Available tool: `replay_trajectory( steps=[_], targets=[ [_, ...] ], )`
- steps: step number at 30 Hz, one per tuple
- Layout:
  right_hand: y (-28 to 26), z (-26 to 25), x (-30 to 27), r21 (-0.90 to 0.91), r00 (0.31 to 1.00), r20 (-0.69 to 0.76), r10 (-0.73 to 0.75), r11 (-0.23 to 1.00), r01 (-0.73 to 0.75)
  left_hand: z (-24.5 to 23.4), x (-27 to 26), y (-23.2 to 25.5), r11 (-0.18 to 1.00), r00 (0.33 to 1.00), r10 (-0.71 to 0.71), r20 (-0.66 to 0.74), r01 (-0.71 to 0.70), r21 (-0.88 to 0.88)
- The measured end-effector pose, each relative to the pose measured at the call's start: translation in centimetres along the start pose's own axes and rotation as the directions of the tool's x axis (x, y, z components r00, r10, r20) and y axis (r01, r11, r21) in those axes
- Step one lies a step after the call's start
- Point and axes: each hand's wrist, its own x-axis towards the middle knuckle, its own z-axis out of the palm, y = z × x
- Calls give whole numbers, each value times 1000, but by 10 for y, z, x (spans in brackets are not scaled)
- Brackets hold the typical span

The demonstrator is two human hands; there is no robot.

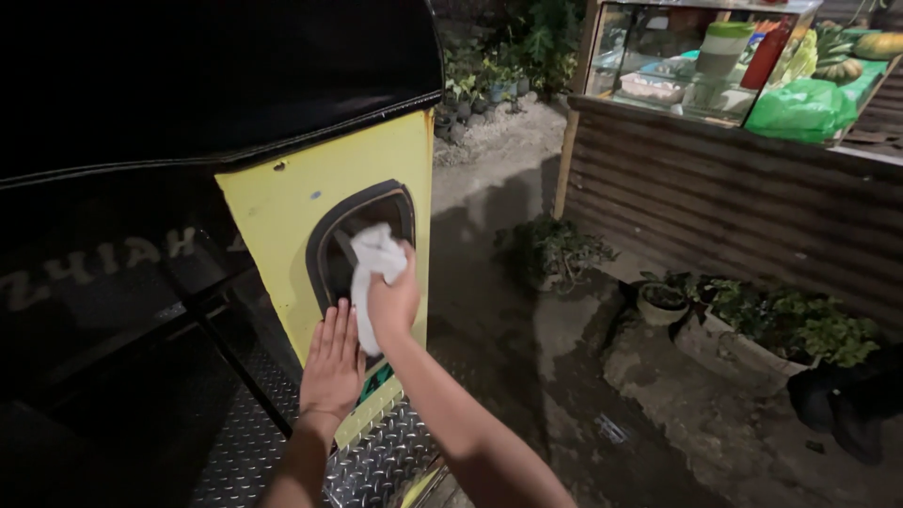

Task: Wiping down the exterior and interior surfaces of a yellow tricycle with a cloth

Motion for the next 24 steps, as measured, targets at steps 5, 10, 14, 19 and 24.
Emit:
replay_trajectory(
  steps=[5, 10, 14, 19, 24],
  targets=[
    [-84, -6, -49, 255, 939, 31, -342, 911, 324, -10, 16, -8, 986, 975, -23, -220, -14, -165],
    [-77, 8, -65, 141, 735, 20, -677, 730, 669, -68, 56, -28, 966, 906, -173, -385, 80, -246],
    [-88, 35, -65, -8, 333, 12, -943, 333, 943, -111, 89, -62, 967, 843, -195, -501, 79, -243],
    [-83, 28, -88, 3, 298, 22, -954, 298, 955, -161, 115, -77, 976, 845, -160, -510, 59, -209],
    [-7, 29, -94, -174, 368, 357, -859, 326, 929, -176, 135, -64, 990, 866, 7, -501, -76, -118]
  ],
)
